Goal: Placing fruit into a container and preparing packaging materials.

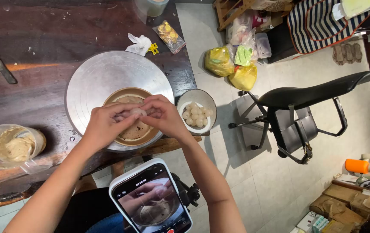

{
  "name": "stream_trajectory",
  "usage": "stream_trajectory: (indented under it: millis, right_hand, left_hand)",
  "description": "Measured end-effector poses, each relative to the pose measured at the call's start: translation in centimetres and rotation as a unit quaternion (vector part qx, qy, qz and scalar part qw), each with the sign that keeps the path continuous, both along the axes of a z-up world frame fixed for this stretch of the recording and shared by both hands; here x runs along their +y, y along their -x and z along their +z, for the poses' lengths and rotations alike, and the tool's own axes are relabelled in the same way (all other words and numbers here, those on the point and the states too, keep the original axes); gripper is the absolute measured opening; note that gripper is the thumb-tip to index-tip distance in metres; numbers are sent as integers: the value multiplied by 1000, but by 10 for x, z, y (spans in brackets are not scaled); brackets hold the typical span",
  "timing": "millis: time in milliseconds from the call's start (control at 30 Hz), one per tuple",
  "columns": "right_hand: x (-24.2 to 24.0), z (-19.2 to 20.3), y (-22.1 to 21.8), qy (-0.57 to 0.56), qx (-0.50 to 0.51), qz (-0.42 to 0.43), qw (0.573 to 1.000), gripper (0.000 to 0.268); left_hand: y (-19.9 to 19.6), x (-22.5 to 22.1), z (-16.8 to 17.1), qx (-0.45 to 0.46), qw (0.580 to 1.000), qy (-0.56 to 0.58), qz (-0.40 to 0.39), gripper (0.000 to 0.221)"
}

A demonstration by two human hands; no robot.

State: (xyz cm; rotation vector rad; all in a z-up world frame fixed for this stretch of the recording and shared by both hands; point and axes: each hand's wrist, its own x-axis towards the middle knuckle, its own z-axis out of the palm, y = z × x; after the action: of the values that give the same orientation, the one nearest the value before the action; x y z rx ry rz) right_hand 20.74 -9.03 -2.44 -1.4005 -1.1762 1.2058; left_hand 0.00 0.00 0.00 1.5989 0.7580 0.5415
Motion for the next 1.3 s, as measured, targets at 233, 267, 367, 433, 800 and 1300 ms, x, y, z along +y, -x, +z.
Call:
stream_trajectory:
  millis: [233,267,367,433,800,1300]
  right_hand:
    - [7,-16,-2,16,104,44,994,22]
    - [8,-14,0,17,87,37,995,24]
    - [8,-9,0,18,45,3,999,28]
    - [5,-8,-5,16,19,-22,999,30]
    - [-13,-3,-11,13,6,-74,997,37]
    - [-1,-1,-4,51,44,-81,994,28]
  left_hand:
    - [6,10,-31,-80,970,230,11,25]
    - [5,11,-17,-26,978,207,20,24]
    - [3,14,-2,96,993,51,45,21]
    - [0,15,-6,159,982,-82,62,19]
    - [-30,18,-75,362,809,-464,-20,6]
    - [-21,26,0,102,965,-240,-28,38]
